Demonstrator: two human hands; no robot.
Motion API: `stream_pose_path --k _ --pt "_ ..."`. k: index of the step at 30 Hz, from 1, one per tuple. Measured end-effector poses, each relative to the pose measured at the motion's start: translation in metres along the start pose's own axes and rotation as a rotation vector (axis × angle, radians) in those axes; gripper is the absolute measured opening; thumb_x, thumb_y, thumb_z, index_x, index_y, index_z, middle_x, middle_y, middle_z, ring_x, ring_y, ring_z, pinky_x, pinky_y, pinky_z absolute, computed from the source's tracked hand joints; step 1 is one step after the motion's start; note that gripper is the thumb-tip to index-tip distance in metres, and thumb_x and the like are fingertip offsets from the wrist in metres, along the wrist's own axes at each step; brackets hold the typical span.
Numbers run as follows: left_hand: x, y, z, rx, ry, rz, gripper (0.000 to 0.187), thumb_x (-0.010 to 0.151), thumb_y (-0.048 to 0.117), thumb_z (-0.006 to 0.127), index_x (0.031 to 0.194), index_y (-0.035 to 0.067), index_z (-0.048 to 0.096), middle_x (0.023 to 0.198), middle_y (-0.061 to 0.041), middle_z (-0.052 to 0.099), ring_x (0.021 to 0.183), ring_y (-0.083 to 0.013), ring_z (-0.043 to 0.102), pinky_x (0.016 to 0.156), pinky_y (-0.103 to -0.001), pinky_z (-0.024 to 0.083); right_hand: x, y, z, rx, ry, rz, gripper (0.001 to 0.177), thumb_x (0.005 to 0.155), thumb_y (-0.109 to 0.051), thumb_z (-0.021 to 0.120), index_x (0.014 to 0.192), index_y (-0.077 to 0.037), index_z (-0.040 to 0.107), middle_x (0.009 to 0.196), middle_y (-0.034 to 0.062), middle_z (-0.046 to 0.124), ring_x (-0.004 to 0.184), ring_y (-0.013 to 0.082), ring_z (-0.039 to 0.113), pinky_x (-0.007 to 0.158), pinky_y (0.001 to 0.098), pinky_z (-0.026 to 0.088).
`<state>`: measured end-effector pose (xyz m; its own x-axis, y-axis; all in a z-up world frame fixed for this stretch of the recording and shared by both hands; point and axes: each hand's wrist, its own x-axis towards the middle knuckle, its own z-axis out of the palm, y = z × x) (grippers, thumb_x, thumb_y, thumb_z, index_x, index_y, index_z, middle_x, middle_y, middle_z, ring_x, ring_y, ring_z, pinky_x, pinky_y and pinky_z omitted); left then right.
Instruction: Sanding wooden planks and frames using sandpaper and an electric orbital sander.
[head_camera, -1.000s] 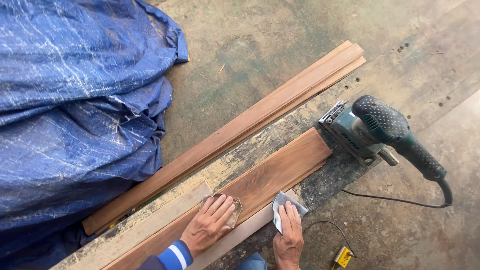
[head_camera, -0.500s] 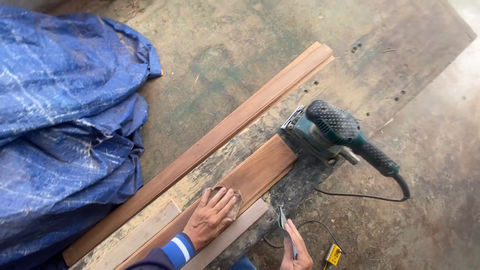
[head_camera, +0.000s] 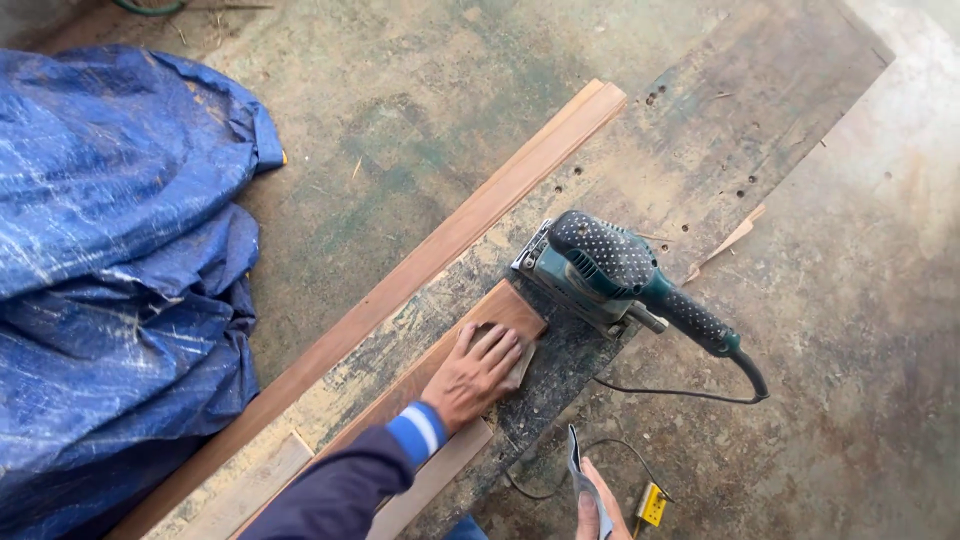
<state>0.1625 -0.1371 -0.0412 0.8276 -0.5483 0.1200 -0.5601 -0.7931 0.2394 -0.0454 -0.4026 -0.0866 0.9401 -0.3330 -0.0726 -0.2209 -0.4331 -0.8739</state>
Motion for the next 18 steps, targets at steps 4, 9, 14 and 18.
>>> stream_pose_path --k 4,9,14,18 --pt "0.008 -0.003 -0.005 0.014 -0.085 0.045 0.059 0.099 0.045 0.053 0.146 0.008 0.053 0.154 -0.013 0.048 0.146 -0.0305 0.038 0.119 -0.060 0.026 -0.005 0.022 -0.004 0.059 -0.052 0.116 0.050 0.102 -0.035 0.053 0.136 0.000 0.064 0.128 0.0150 0.073 0.123 0.0251 0.068 0.107 0.0353 0.046" --pt "0.047 0.006 -0.004 0.075 -0.092 0.022 0.058 0.100 0.043 0.053 0.145 0.007 0.053 0.155 -0.012 0.047 0.147 -0.0295 0.038 0.119 -0.061 0.027 -0.002 0.001 -0.011 0.012 -0.059 0.203 0.052 0.100 -0.036 0.052 0.136 0.000 0.063 0.127 0.0152 0.074 0.123 0.0242 0.068 0.106 0.0354 0.046" --pt "0.005 -0.007 -0.005 0.043 -0.080 0.058 0.059 0.100 0.044 0.053 0.146 0.009 0.053 0.156 -0.012 0.047 0.148 -0.0292 0.037 0.119 -0.060 0.027 0.000 0.046 -0.016 0.125 -0.048 0.061 0.050 0.104 -0.033 0.052 0.137 0.003 0.062 0.128 0.0175 0.072 0.124 0.0253 0.066 0.110 0.0356 0.043" --pt "0.041 0.003 0.002 0.040 -0.065 0.012 0.060 0.100 0.045 0.053 0.147 0.009 0.052 0.156 -0.011 0.047 0.147 -0.0304 0.036 0.120 -0.060 0.025 -0.003 0.048 -0.020 0.200 -0.127 0.158 0.056 0.102 -0.036 0.050 0.139 0.004 0.059 0.130 0.0185 0.071 0.127 0.0257 0.064 0.110 0.0373 0.041"
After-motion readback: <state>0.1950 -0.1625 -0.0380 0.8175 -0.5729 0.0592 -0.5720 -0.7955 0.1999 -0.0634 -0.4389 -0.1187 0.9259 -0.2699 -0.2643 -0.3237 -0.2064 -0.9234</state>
